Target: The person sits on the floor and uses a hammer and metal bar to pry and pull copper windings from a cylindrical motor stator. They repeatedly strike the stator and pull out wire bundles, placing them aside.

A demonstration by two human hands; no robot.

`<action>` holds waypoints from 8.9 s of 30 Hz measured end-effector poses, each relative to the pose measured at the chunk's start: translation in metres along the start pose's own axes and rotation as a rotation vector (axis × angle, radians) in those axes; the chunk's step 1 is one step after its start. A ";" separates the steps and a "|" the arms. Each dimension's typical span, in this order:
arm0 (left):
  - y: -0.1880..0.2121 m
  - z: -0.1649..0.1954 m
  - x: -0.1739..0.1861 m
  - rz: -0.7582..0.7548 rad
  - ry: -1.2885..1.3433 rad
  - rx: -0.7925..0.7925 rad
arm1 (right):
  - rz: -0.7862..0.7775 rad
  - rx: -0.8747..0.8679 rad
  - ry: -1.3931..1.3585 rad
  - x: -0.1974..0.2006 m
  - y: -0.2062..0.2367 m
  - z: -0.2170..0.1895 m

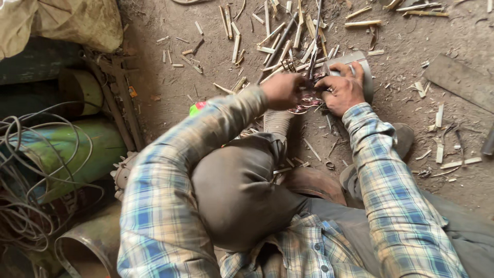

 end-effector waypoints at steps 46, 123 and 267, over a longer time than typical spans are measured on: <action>0.070 0.050 -0.048 0.542 -0.424 -1.264 | 0.127 0.040 0.080 -0.012 -0.045 0.002; 0.051 -0.144 0.077 0.887 0.801 -0.516 | -0.018 0.060 -0.014 -0.040 -0.059 0.041; 0.028 0.306 0.109 0.107 0.947 -0.488 | 0.718 0.350 0.318 0.308 0.160 -0.129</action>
Point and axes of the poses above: each hand's wrist, its own y-axis away from the middle knuckle, its own x-axis out of the back of the hand, z = x × y, the point moved 8 cm from there along -y, towards the middle knuckle, and after that the axes turned 2 degrees about z, right-handed, at the moved point
